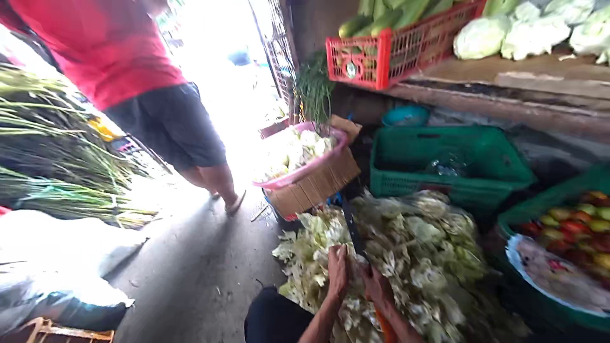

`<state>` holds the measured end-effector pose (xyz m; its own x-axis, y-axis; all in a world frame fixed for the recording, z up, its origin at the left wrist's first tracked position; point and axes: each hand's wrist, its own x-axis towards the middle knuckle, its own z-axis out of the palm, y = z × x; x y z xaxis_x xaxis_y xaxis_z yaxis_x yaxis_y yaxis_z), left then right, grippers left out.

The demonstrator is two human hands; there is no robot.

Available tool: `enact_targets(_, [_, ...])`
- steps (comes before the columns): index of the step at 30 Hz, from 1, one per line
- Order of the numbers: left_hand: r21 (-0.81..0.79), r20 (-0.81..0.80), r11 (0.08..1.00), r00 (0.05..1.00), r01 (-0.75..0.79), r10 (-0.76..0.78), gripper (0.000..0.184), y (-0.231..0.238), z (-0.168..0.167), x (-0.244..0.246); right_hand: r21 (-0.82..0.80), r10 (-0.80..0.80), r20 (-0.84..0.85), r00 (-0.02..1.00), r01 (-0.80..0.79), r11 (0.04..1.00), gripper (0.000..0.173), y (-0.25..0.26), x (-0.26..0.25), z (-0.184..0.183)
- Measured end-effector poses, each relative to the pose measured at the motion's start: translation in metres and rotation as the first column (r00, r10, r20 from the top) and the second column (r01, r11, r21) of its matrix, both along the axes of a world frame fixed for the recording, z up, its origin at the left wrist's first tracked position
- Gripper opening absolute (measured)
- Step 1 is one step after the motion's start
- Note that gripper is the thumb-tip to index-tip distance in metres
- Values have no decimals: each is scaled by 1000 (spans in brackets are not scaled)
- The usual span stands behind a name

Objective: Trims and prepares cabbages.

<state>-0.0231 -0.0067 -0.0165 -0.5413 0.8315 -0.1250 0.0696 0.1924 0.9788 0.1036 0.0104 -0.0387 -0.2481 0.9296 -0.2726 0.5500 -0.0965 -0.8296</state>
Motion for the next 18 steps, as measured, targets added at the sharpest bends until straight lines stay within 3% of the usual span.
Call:
enact_targets(3, [76, 410, 991, 902, 114, -135, 55, -1, 8, -8, 41, 32, -34, 999, -31, 999, 67, 10, 9, 0])
enact_targets(4, [78, 485, 986, 858, 150, -169, 59, -2, 8, -6, 42, 32, -53, 998, -29, 999, 67, 11, 13, 3])
enact_targets(6, [90, 490, 987, 857, 133, -161, 56, 3, 3, 0, 13, 20, -109, 994, -19, 1000, 62, 15, 17, 11])
enact_targets(10, [66, -5, 997, 1000, 29, -29, 63, 1, 8, 9, -79, -23, -185, 982, 8, 997, 58, 19, 13, -4])
enact_targets(14, [133, -476, 990, 879, 53, 17, 68, 0, 1, -6, -170, -96, -350, 932, 37, 985, 51, 9, -2, 3])
enact_targets(16, [167, -501, 985, 864, 36, 54, 71, 4, 2, -22, -165, -120, -370, 921, 61, 984, 55, 12, -6, 5])
enact_targets(18, [192, -356, 980, 928, -45, 112, 74, 10, 11, -28, -138, -92, -249, 964, 59, 989, 63, 25, -2, -2])
